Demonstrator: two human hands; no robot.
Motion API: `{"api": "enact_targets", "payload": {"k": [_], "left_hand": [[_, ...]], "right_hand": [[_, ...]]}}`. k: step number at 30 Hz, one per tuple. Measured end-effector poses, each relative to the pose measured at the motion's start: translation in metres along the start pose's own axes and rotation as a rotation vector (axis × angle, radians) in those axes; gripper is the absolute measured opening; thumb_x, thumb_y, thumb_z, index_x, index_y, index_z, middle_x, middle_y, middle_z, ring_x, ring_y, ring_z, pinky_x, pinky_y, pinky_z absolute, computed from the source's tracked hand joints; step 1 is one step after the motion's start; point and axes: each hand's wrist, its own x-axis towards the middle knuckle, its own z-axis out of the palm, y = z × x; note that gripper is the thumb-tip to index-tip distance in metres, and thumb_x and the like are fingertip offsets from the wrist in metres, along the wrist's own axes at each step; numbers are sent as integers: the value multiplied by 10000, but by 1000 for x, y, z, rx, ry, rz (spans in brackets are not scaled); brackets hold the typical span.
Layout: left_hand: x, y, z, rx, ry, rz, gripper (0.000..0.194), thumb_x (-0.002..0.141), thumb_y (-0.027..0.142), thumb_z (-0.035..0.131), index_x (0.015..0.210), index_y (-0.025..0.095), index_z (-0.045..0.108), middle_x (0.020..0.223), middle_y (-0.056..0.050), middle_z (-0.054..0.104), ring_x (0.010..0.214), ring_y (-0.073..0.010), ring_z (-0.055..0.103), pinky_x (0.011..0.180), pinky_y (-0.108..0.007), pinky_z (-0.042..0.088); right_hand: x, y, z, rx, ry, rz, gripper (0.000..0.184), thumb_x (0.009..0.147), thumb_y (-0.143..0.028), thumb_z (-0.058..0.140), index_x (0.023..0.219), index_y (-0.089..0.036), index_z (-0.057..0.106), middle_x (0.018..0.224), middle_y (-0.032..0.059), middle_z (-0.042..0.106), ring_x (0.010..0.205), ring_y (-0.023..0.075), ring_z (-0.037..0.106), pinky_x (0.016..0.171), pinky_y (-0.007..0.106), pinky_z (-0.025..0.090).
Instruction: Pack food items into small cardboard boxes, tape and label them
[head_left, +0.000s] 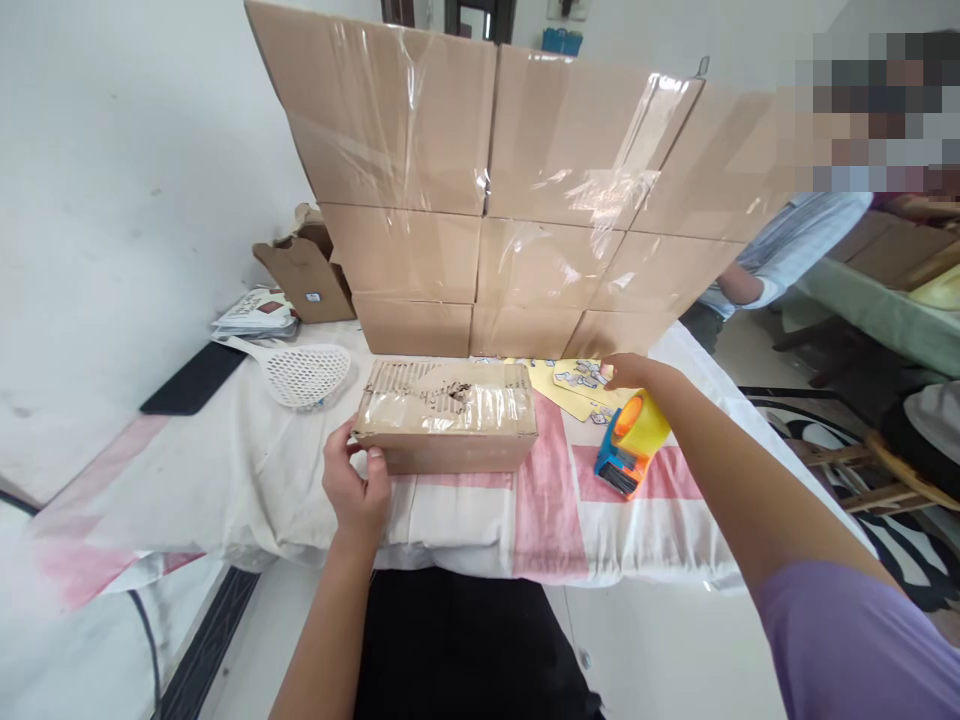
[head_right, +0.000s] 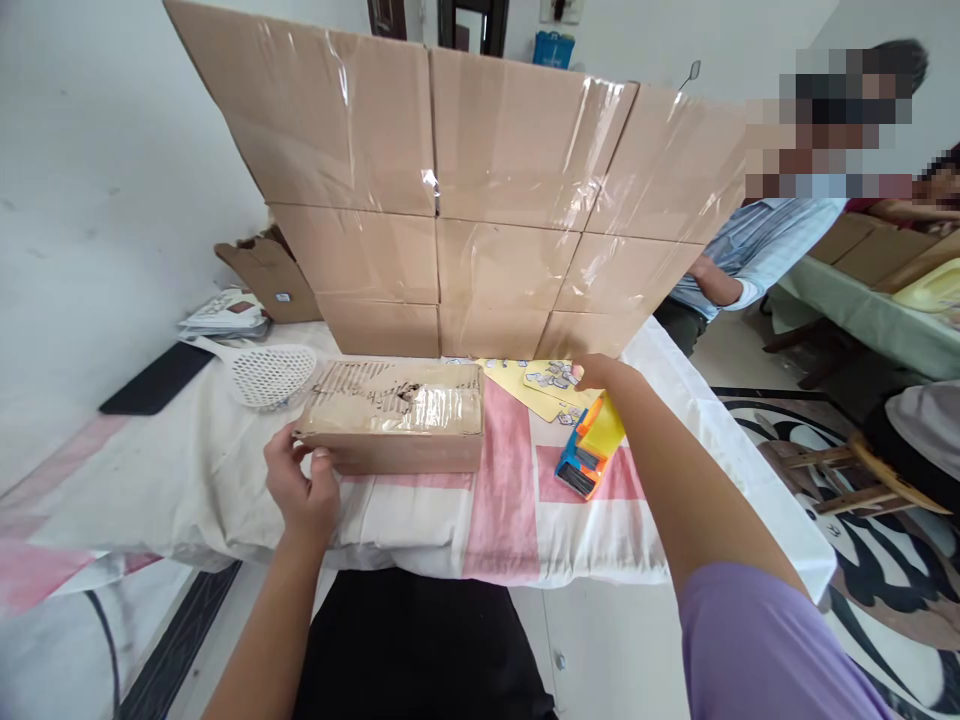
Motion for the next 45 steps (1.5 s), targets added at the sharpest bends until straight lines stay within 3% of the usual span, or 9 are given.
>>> {"api": "enact_targets", "payload": {"k": [6,13,18,22,25,30,34,38,45], "left_hand": [[-1,-4,0,13,-1,2,483,900,292,554,1361,147,542,1238,-152,638,1092,-246,646,877,-364,569],[-1,-1,-1,22,-5,-14,481,898,285,549,1360,152,548,1245,-151,643,1081,-246,653,864,-362,568],[-1,-4,-1,31,5,2,482,896,286,558,1360,153,551,1241,-149,643,1066,-246,654,871,-370,564],[-1,-5,-1,38,-4,-6,486,905,305,552,1365,149,546,1252,-160,635,1078,-250,646,880,-373,559],[-1,-4,-1,32,0,-1,483,909,305,549,1366,148,549,1245,-158,637,1072,-248,645,877,-371,560],[0,-2,-1,16,-1,9,480,909,286,555,1370,149,554,1242,-156,640,1079,-249,643,881,-369,556],[0,-3,-1,21,0,6,472,907,300,552,1355,149,560,1230,-153,643,1057,-244,648,860,-361,558],[0,-4,-1,18,8,14,464,907,297,557,1346,147,570,1219,-148,651,1045,-239,651,846,-351,558],[1,-4,0,-10,15,22,470,909,274,567,1356,129,575,1221,-152,654,1035,-230,650,842,-333,556]], "right_hand": [[-4,0,4,-64,-28,-31,307,762,-244,788,1066,-226,750,1125,84,744,1019,259,688,836,316,514],[-9,-7,-3,-124,-28,-84,481,789,-214,748,1264,-216,671,1294,131,696,1147,305,665,895,362,509],[-10,-15,-4,-142,-58,-149,244,774,-141,704,1001,-219,749,1123,104,744,1048,287,686,855,354,504],[-9,-21,-4,-108,-55,-158,158,742,-98,682,848,-200,739,1027,99,754,1001,278,690,823,336,497],[-12,-23,-4,-52,-25,-134,124,719,-93,685,797,-185,716,980,101,757,962,267,695,783,309,492],[-25,-17,-6,103,80,-46,220,791,-107,606,982,-169,694,957,62,768,799,175,703,695,239,479],[-31,-5,-6,193,152,35,75,823,-233,659,852,-167,674,821,56,760,801,183,697,690,234,473],[-32,8,-3,284,164,95,82,816,-255,681,799,-177,660,664,22,723,700,169,702,668,228,491],[-39,20,0,353,162,105,92,820,-134,664,910,-138,684,932,72,776,530,110,677,631,221,533]]}}
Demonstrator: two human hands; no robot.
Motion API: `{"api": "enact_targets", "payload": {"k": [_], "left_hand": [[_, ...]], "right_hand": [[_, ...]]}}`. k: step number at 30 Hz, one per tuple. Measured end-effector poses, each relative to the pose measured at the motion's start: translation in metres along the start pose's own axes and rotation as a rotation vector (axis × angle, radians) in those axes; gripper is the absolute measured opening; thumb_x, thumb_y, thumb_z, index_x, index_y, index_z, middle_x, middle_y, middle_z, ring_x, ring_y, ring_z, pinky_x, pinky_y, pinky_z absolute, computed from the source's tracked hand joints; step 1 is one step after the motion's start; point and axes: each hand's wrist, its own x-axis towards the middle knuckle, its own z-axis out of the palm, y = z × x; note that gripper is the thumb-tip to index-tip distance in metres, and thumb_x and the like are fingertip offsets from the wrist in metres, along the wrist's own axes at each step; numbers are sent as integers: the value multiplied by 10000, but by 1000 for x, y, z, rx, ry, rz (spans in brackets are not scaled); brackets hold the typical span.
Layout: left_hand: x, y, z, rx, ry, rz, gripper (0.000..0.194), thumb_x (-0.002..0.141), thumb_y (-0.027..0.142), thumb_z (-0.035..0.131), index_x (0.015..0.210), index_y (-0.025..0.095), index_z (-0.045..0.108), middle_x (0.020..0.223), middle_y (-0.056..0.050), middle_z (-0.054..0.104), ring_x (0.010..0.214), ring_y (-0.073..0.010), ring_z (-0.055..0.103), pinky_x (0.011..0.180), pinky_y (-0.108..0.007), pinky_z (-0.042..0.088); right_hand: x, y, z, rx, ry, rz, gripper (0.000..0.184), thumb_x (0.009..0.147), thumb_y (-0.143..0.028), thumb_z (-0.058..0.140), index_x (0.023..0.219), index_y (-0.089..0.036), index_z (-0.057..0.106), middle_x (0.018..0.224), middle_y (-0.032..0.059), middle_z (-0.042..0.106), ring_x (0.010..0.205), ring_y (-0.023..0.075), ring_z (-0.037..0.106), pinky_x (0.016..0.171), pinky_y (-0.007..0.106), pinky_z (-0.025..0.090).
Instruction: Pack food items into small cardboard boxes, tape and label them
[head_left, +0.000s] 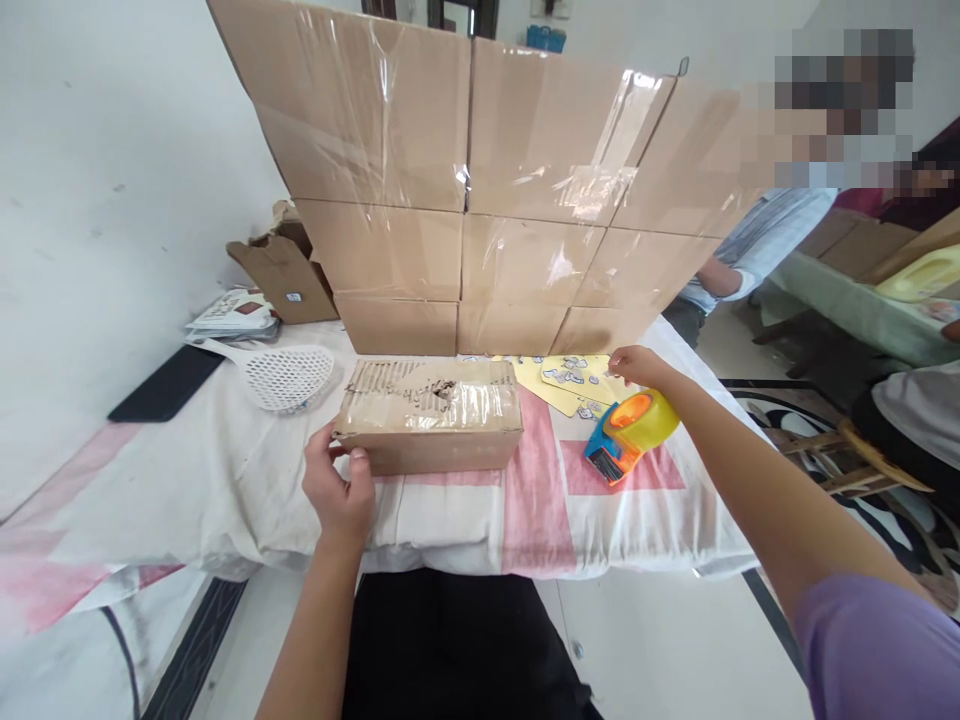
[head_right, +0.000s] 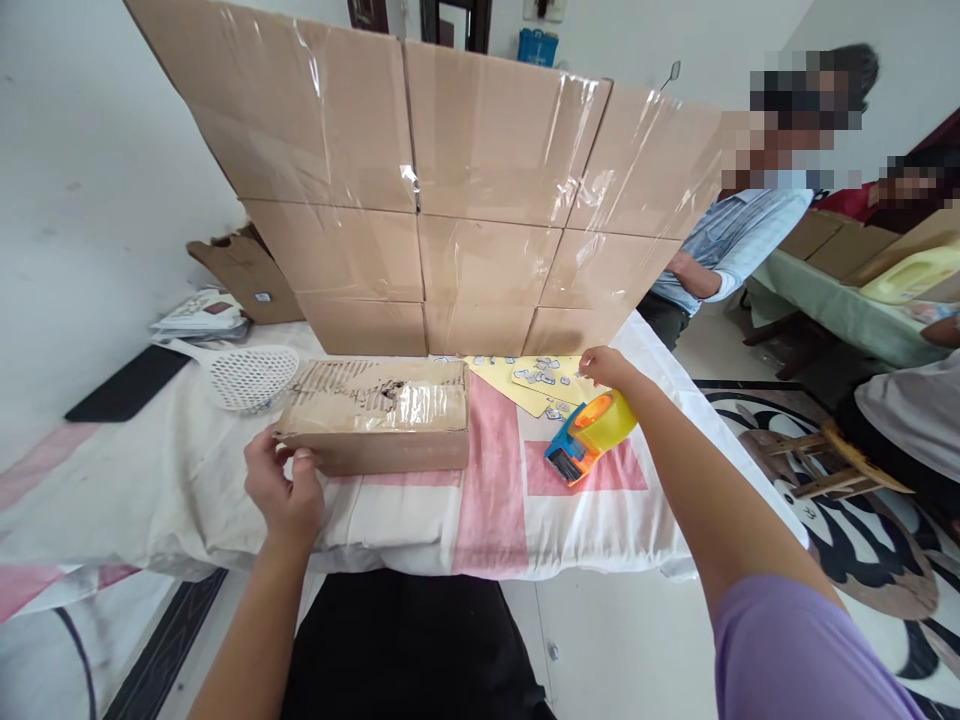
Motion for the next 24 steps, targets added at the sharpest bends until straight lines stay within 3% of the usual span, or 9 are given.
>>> {"api": "enact_targets", "payload": {"k": [6,10,13,18,24], "left_hand": [[-1,-2,-1,-13,3,-2,472,901,264,576,1354,133,583,1224,-152,654,1046,-233,648,838,-328,553],[-1,-2,-1,-12,5,-1,467,901,267,573,1349,136,584,1209,-147,658,1033,-231,649,834,-331,555],[0,-2,-1,-12,2,0,463,900,271,575,1342,135,587,1203,-147,659,1013,-224,649,828,-329,556],[0,-1,0,-9,-3,-20,473,894,284,571,1343,139,585,1210,-144,657,1025,-228,650,835,-339,558],[2,2,0,-45,-8,-25,469,888,262,581,1340,139,592,1207,-142,662,1046,-231,650,832,-330,557]], "right_hand": [[-8,-8,-5,-54,-46,-87,177,893,-185,606,980,-129,750,1050,88,782,599,116,708,678,219,548],[-12,-32,-15,-174,-105,-228,309,913,-216,614,1195,-181,736,1185,69,764,921,160,731,824,218,534],[-20,-58,-17,-324,-213,-291,270,867,-228,685,1120,-216,780,1166,66,769,1044,208,708,903,264,513],[-40,-103,10,-618,-351,-184,226,656,-245,845,847,-132,801,944,174,767,925,367,728,798,435,528],[-53,-127,37,-752,-397,-159,273,623,-65,761,892,-103,786,934,181,770,840,349,732,724,409,520]]}}
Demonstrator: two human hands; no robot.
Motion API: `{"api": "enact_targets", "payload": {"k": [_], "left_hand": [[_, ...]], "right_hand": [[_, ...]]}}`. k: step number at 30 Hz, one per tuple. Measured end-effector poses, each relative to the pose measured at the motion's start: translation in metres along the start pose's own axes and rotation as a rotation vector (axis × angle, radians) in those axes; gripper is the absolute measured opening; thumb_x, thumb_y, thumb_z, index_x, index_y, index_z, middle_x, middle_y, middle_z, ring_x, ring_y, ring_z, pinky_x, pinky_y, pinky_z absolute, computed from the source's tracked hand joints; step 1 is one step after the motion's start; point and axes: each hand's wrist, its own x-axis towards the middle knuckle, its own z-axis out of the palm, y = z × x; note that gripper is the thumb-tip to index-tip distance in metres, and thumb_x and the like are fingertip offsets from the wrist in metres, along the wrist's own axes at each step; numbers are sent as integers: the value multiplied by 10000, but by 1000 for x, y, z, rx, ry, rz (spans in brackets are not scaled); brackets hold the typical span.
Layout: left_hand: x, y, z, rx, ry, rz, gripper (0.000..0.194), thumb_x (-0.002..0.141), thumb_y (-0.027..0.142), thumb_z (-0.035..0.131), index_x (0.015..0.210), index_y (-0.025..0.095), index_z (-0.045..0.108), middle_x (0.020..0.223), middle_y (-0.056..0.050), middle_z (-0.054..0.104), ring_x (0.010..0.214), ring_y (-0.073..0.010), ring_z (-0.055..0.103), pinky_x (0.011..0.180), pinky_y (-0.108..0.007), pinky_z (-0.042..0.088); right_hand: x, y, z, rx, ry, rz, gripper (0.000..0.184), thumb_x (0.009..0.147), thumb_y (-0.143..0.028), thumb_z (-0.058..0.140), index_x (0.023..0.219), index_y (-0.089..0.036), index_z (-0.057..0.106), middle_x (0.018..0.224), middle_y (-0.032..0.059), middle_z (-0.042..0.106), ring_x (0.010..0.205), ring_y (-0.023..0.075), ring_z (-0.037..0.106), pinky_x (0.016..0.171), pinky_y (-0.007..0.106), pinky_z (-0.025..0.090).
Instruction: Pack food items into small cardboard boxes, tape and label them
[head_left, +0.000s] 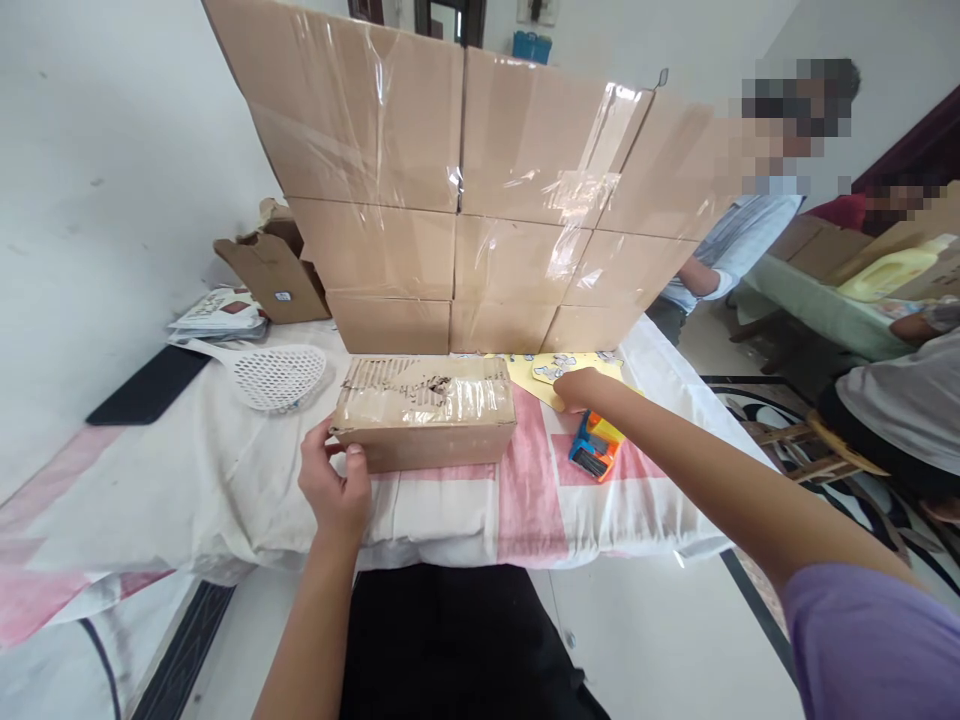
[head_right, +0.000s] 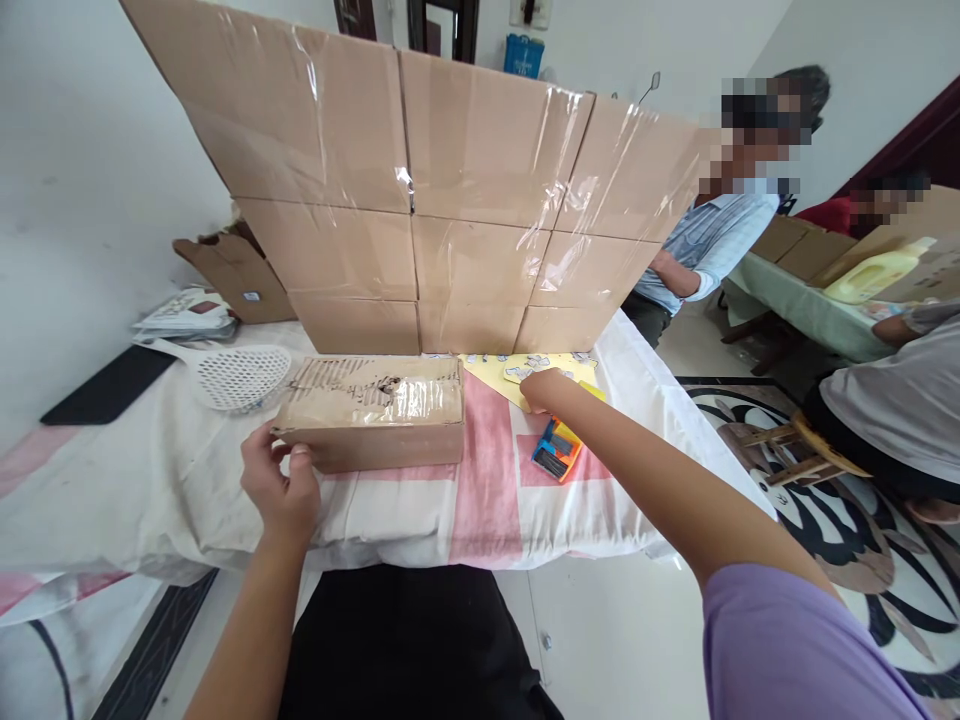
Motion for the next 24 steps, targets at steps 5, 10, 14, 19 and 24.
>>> {"api": "enact_targets", "payload": {"k": [5,10,14,19,24], "left_hand": [[0,0,0,-34,-8,-7,464,890,255,588,1339,138,597,1213,-144,667,1046,-233,653,823,-328,555],[0,0,0,-55,-18,-32,473,892,255,588,1351,142,590,1242,-148,660,1084,-241,651,838,-334,555],[0,1,-1,-56,-42,-74,457,896,280,581,1335,153,591,1234,-139,660,1073,-241,650,837,-339,553],[0,0,-2,-92,-73,-185,425,903,343,563,1289,166,588,1180,-116,659,1028,-230,641,839,-340,542],[6,-4,-4,-189,-148,-295,291,885,397,565,1070,176,608,993,-61,646,916,-209,608,788,-316,504]], "right_hand": [[-10,3,1,17,90,10,332,645,-13,730,966,-88,772,994,211,764,869,350,740,720,387,517],[-42,9,-1,108,388,11,274,869,-73,554,1066,-155,727,1155,183,735,1091,319,697,848,375,492],[-75,-6,17,587,711,-17,231,952,-196,458,1049,-194,668,986,82,752,878,213,714,777,313,507],[-91,-55,51,1715,937,-243,188,823,-385,683,845,-226,584,760,1,680,589,147,626,617,303,511],[-86,-99,62,2067,890,-377,396,748,-441,822,1043,-271,620,762,-30,684,546,128,565,575,299,475]]}}
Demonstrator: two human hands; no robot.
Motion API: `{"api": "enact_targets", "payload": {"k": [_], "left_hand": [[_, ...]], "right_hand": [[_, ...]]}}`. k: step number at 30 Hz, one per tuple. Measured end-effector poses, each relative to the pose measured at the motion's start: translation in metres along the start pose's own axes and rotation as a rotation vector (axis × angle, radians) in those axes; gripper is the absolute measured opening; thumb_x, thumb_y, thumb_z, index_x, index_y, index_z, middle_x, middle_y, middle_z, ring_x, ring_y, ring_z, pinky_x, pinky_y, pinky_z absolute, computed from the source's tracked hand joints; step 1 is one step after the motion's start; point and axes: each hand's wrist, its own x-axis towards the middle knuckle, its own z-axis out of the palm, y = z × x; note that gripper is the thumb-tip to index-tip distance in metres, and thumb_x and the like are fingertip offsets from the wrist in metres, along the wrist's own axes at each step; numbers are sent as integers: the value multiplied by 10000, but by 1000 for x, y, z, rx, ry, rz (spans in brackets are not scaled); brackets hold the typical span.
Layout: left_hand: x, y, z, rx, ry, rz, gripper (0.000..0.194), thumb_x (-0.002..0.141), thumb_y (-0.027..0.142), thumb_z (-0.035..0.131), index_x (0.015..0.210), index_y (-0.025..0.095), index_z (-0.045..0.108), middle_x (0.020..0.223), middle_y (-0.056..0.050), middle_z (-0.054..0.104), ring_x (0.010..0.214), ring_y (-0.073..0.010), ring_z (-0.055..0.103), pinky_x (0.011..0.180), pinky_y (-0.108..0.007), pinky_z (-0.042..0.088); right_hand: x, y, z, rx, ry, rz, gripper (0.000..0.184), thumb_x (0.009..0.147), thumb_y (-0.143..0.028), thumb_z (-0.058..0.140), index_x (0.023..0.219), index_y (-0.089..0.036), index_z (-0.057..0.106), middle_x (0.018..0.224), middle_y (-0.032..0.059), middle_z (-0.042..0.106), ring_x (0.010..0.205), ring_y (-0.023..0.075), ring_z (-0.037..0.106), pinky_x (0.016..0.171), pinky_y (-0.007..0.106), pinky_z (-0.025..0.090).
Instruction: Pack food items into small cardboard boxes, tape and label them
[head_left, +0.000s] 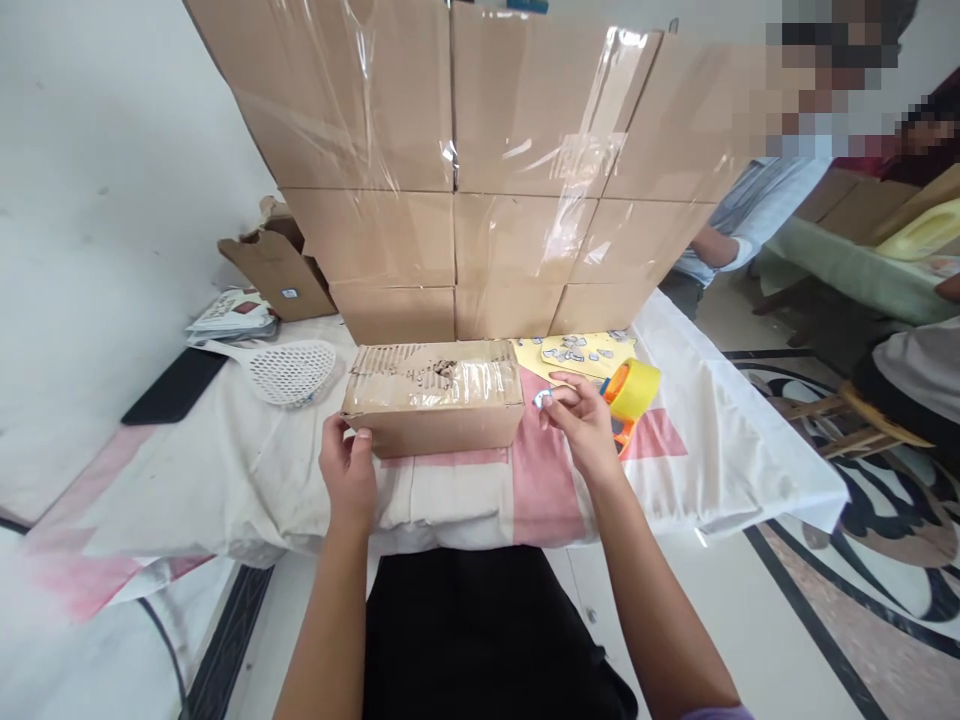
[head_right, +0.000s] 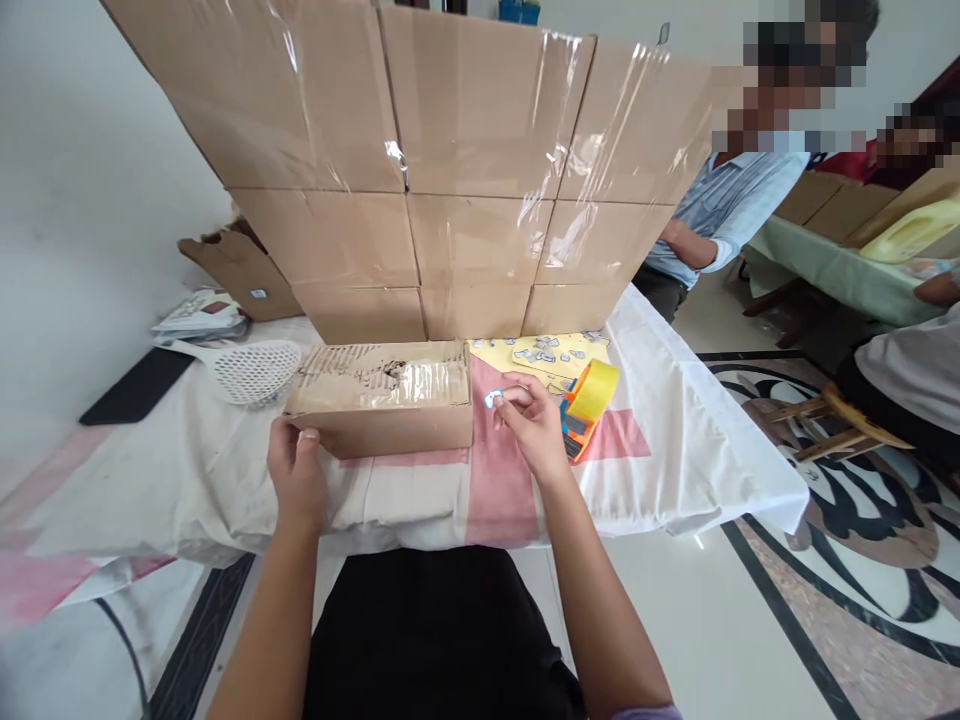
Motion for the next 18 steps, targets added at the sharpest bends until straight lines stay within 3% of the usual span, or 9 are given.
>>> {"api": "enact_targets", "payload": {"k": [5,11,18], "left_hand": [[6,1,0,-13,-36,-55,266,921,443,539,977,192,604,919,-25,624,905,-187,580,814,-299,477],[8,-6,1,17,-47,-133,397,965,562,504,1061,206,652,1033,-64,647,940,-191,588,725,-273,487],[11,-11,2,46,-27,-136,459,994,538,444,1177,154,616,1092,-81,625,943,-186,570,651,-234,485]], "right_hand": [[1,15,12,122,5,35,280,744,-448,832,812,-227,672,752,-8,664,585,109,519,559,265,408],[4,28,19,249,-1,159,280,679,-371,865,861,-219,715,762,-22,662,590,91,507,556,239,373],[6,46,24,278,7,337,293,637,-402,849,817,-218,709,674,-34,627,551,99,469,511,253,320]]}}
